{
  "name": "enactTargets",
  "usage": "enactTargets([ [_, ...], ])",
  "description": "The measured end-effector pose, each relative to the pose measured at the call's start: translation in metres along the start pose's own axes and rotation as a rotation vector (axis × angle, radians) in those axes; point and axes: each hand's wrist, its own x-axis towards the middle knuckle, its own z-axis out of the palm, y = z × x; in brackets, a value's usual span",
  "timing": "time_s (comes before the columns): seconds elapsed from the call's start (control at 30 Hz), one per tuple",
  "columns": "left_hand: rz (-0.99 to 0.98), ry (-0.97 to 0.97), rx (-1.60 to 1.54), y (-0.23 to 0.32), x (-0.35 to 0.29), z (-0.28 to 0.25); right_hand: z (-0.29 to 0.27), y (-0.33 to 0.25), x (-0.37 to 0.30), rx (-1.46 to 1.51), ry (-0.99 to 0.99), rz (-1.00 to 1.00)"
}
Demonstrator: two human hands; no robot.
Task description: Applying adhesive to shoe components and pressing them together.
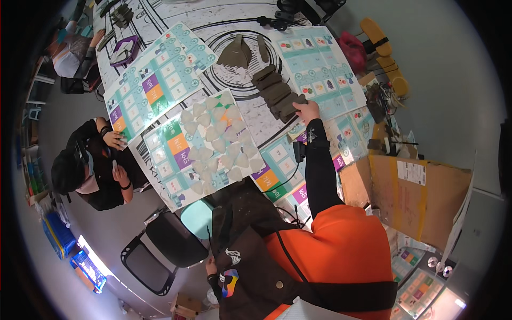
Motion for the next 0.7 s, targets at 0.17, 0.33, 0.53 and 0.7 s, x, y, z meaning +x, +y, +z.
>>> enactTargets([
  [0.17, 0.024, -0.019, 0.027, 0.001, -0.004, -0.013, -0.018, -0.007, -0.062, 0.563, -0.17, 0.046],
  [0.33, 0.106, -0.063, 0.089, 0.027, 0.018, -0.033, -0.02, 0.022, -0.147, 0.762, -0.344, 0.061],
  [0.53, 0.846, -0.087, 0.602, 0.15, -0.014, 0.018, -0.023, 0.07, -0.314, 0.627, -0.391, 0.071],
  [0.7, 1.521, -0.489, 0.825, 0.201, -0.132, 0.111, -0.041, 0.141, -0.445, 0.482, -0.421, 0.1],
])
